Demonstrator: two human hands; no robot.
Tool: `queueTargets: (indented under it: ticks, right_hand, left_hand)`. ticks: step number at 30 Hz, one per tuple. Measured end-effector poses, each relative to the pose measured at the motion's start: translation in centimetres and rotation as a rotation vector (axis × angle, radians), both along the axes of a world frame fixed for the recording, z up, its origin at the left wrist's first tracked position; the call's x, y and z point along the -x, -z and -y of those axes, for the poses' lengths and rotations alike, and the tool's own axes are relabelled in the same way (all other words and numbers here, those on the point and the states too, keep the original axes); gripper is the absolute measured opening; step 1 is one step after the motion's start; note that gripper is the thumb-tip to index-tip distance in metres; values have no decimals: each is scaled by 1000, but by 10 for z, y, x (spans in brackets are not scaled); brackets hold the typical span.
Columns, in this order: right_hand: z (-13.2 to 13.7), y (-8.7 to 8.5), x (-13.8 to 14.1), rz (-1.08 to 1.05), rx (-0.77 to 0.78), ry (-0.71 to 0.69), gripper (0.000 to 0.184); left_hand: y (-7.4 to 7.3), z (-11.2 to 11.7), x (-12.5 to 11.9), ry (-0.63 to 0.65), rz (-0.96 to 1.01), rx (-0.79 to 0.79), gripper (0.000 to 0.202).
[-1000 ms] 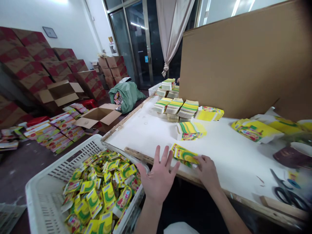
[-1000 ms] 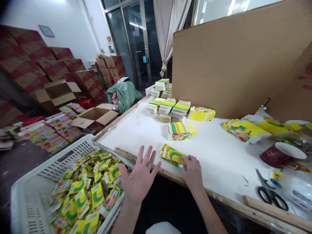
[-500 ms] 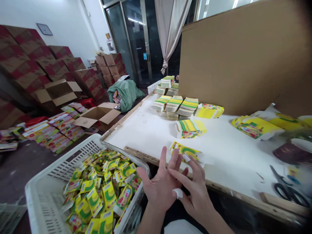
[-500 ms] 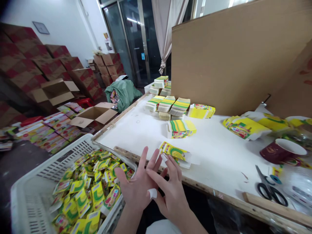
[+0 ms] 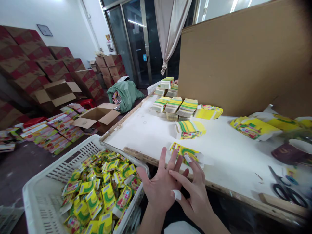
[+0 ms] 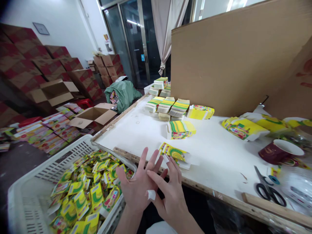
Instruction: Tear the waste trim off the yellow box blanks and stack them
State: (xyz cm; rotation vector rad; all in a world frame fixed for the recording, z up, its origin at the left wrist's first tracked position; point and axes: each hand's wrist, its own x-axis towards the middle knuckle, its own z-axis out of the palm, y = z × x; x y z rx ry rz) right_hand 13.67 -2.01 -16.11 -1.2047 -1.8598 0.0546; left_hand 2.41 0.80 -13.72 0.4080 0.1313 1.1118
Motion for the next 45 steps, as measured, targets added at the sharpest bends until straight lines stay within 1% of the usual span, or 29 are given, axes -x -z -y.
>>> queueTargets:
  ticks: [5,8,14,17,20,26,28,30,33,37,42,43,45]
  right_hand:
    - [3,1,3,25,47,17,56]
    - [3,1,4,34,59,16,58]
    - [2,1,5,17,30,-19,44]
    - [3,2,4,-12,36,-46,40]
    - [4,3,4,-47,41,-56,38]
    - [7,6,8,-116,5,-60,25]
    - [9,8,9,-130,11,-28,30]
    - [9,9,9,-126,33,5,41]
    - [10,8,9,-59,73,7,53]
    - [9,5,9,-3,72,-19,49]
    - [6,6,10,-45,47,-27,37]
    - [6,7,10,-48,54,-29,36]
    - [6,9,11,-40,84,-21,41]
  left_hand:
    - [-2,1,0,8,1,-12,91]
    - [0,1,0,17,-2,-6,91]
    - [4,-1,2,38,93,-44,90]
    - [6,-2,3,35,135,-37,91]
    - [8,-3,4,44,122,-32,90]
    - [11,-3,3,36,51,-17,84]
    - [11,-3,2,33,31,-20,81]
    - [11,-3,2,34,14,-26,78]
    - [10,-3,1,25,-5,-30,75]
    - [10,-3,1,0,-21,-35,75]
    - [14,-5,1,-7,41,-28,77]
    - [15,-5,1,-2,60,-25,77]
    - [15,-5,0,13,92,-19,79]
